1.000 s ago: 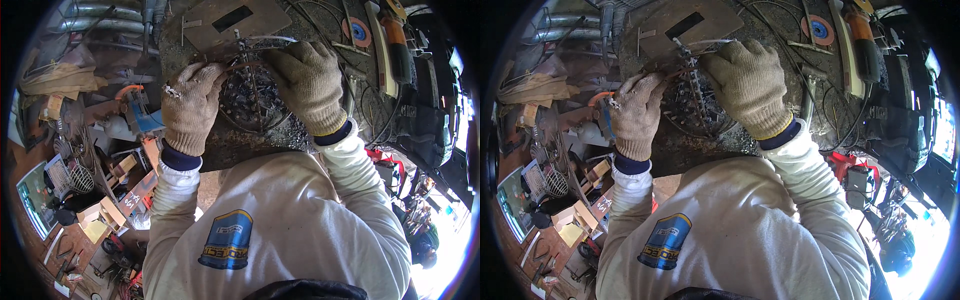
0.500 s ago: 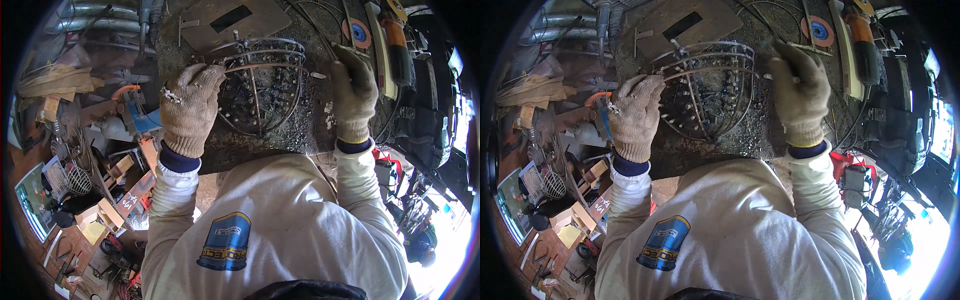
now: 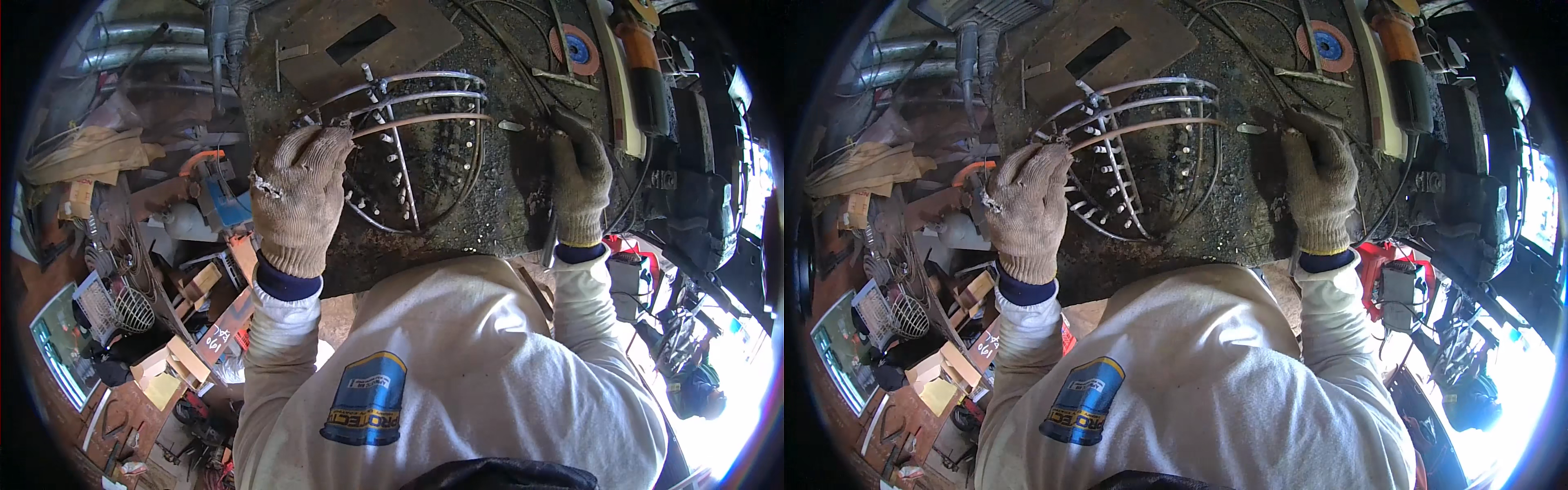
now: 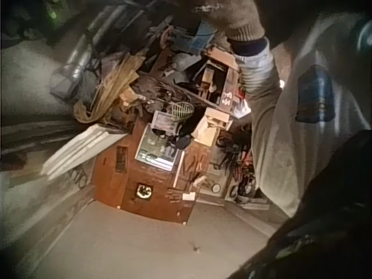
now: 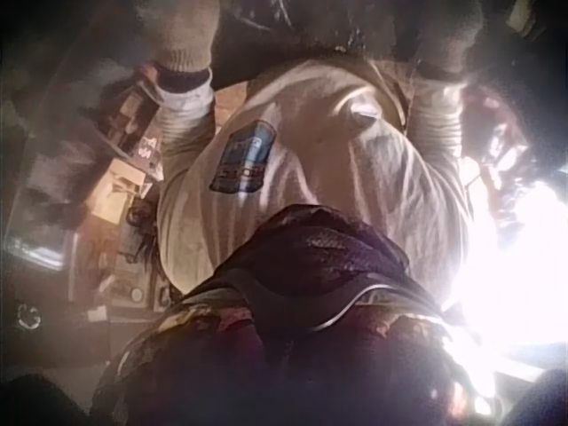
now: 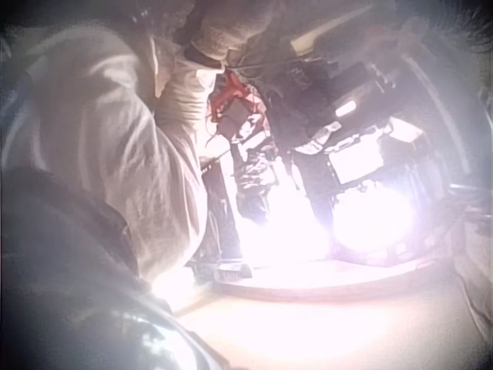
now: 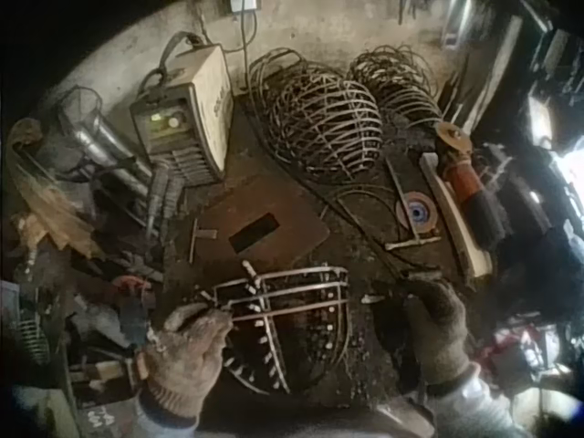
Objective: The person positions metal strips around a cage-like wire structure on a workbench and welds them into place using a welding torch while holding a protective welding plate.
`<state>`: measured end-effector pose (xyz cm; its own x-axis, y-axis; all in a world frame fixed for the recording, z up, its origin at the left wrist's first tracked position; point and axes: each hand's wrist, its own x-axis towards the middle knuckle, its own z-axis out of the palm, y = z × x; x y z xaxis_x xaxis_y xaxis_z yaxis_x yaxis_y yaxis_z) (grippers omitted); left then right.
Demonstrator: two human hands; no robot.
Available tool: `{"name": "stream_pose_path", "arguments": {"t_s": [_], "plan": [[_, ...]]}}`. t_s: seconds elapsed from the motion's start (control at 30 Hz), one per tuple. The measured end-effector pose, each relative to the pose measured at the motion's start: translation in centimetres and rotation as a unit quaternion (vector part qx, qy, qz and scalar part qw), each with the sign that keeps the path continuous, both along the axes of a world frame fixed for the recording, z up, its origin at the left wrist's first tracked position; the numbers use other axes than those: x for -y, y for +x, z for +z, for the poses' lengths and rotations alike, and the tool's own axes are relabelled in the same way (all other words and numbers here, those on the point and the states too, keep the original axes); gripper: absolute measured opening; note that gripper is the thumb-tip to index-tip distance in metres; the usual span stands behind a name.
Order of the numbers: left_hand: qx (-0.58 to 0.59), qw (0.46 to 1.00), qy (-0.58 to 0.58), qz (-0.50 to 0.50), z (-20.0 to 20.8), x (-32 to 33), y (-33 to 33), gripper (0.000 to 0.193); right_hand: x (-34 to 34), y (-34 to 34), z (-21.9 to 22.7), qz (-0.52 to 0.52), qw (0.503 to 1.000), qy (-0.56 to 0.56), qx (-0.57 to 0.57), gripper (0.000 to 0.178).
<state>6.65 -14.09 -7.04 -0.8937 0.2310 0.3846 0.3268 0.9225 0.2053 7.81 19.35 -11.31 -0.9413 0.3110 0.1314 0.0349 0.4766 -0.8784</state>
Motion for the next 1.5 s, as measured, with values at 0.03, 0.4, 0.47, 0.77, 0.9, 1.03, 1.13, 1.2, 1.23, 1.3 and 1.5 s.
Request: {"name": "stream_pose_path", "arguments": {"t_s": [0.03, 0.4, 0.47, 0.77, 0.9, 1.03, 1.13, 1.2, 1.23, 1.3, 1.5], "plan": [[0.0, 1.0, -0.001, 0.0, 0.0, 0.0, 0.0, 0.019, 0.1, -0.1, 0.0, 0.0, 1.0, -0.001, 0.0, 0.024], [-0.013, 1.0, 0.016, -0.015, -0.4, 0.2, 0.0, 0.022, -0.5, -0.1, -0.3, 0.012, 1.0, 0.004, -0.014, 0.021], [-0.009, 1.0, 0.018, -0.016, -0.1, 0.0, 0.1, 0.02, -0.6, -0.1, -0.1, 0.018, 0.999, 0.012, -0.024, 0.021], [-0.016, 1.0, 0.003, -0.016, 0.2, -0.2, 0.0, 0.017, -1.6, 1.2, -0.5, -0.01, 1.0, -0.009, -0.019, 0.024], [-0.031, 0.999, 0.003, -0.021, 0.0, 0.0, 0.0, 0.015, -1.3, 1.6, -0.5, -0.013, 0.998, -0.06, 0.003, 0.025], [-0.008, 1.0, -0.001, -0.017, -0.1, 0.1, -0.2, 0.015, -1.0, 1.5, -0.2, 0.001, 0.999, -0.045, 0.01, 0.024], [-0.008, 1.0, -0.009, -0.011, 0.2, -0.2, 0.0, 0.016, -1.0, 1.5, 0.0, 0.011, 1.0, 0.028, 0.005, 0.023], [-0.021, 0.999, 0.0, -0.029, 0.2, -0.1, 0.0, 0.017, -0.9, 1.4, -0.2, 0.014, 1.0, 0.009, 0.0, 0.023], [-0.021, 0.999, -0.001, -0.028, 0.2, -0.1, 0.0, 0.017, -0.8, 1.4, -0.1, 0.014, 1.0, 0.008, 0.0, 0.023], [-0.002, 1.0, -0.003, -0.015, 0.0, 0.0, 0.0, 0.017, -0.5, 1.3, 0.0, 0.003, 0.999, -0.035, 0.012, 0.024], [-0.022, 0.999, 0.004, -0.025, -0.2, 0.0, 0.0, 0.019, -0.6, 1.2, -0.4, 0.005, 0.999, -0.032, 0.006, 0.024]]}}
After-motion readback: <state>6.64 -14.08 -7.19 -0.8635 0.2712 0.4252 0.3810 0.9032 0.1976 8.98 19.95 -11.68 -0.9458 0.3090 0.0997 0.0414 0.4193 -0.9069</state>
